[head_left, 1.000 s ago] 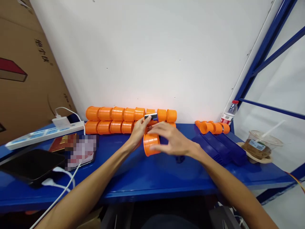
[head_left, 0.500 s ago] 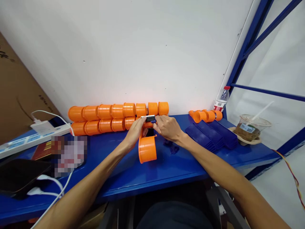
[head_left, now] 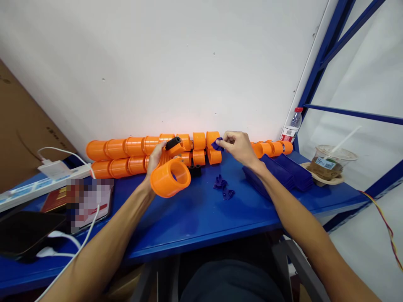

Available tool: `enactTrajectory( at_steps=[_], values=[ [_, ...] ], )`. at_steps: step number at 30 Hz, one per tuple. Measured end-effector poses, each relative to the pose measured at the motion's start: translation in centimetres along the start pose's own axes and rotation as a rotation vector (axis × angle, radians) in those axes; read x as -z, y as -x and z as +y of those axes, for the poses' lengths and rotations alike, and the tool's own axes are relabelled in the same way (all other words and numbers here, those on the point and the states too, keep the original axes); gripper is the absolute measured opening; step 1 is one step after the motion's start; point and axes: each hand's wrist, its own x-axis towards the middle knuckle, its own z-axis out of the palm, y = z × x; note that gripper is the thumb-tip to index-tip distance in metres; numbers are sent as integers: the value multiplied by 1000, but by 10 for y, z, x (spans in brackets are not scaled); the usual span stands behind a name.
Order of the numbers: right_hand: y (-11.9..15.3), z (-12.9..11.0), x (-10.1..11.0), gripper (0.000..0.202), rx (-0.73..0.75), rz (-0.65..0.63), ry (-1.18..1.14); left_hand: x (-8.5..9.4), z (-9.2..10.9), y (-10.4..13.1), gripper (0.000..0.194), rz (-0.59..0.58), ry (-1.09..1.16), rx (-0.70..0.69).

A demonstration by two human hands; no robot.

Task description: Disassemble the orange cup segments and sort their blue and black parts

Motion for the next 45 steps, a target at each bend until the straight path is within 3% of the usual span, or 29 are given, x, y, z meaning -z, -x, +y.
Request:
enactTrajectory(
  at_steps=[2, 5, 7, 10, 16, 18, 20, 24, 26, 30, 33, 39, 42, 45],
  values=[
    [-3, 3, 9, 27, -81, -263, 25, -3, -1, 1, 23, 28, 102, 79],
    [-3, 7, 21, 13, -213, -766, 63, -7, 1, 4, 19, 63, 225, 146],
    [-2, 8, 26, 9, -283, -996, 77, -9, 2, 6, 18, 71, 268, 164],
    [1, 7, 24, 10, -312, -1128, 94, -11, 1, 7, 19, 46, 301, 202],
    [5, 5, 10, 17, -298, -1176, 193, -9, -9, 4, 18, 11, 328, 228],
    [5, 5, 9, 18, -298, -1146, 227, -9, -12, 4, 17, 9, 322, 229],
    [4, 4, 7, 16, -243, -993, 205, -9, -15, 4, 15, -1, 308, 218],
    [6, -3, -7, 13, -20, -318, 39, -12, -23, 7, 17, -35, 245, 173],
    [10, -9, -21, 11, 66, -125, -68, -14, -27, 9, 25, -69, 193, 179],
    [20, -15, -48, 9, 135, -100, -184, -18, -36, 13, 38, -194, 58, 173],
    [25, -14, -61, 10, 118, -39, -197, -18, -44, 15, 43, -250, -70, 78],
    [25, -17, -60, 16, 87, 78, -254, -18, -47, 16, 52, -306, -152, 13],
    [19, -18, -47, 19, 27, 139, -372, -19, -36, 14, 48, -249, -24, 36],
    [12, -13, -35, 18, -11, 257, -340, -13, -23, 8, 38, -84, 188, 38]
  ],
)
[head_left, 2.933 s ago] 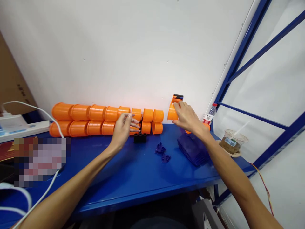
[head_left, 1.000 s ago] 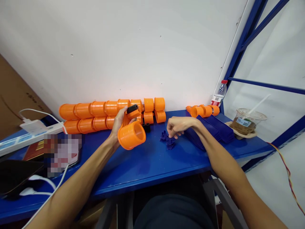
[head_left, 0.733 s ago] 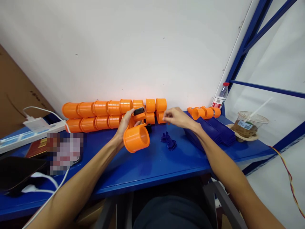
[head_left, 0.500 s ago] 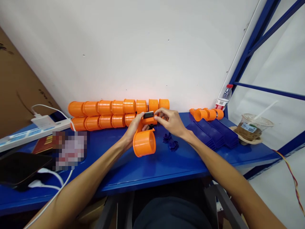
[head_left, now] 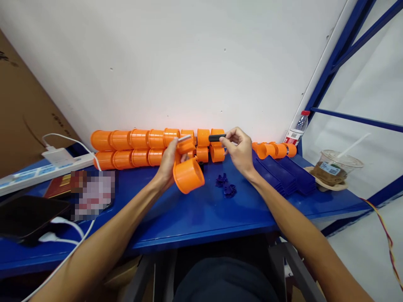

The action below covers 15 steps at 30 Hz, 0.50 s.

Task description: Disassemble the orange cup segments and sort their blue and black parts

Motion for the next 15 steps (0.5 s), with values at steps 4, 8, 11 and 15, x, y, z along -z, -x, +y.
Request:
enactTrajectory(
  at_steps=[4, 8, 11, 15],
  values=[
    [-3, 17, 0, 14, -4, -178, 282, 10, 15, -10, 24, 200, 210, -82],
    [8, 41, -16, 14, -10, -491, 508, 13, 19, -15, 21, 268, 256, -159],
    [16, 54, -25, 15, 14, -601, 594, 11, 20, -15, 21, 268, 243, -162],
    [20, 60, -28, 21, 20, -635, 587, 9, 22, -13, 23, 284, 211, -162]
  ],
)
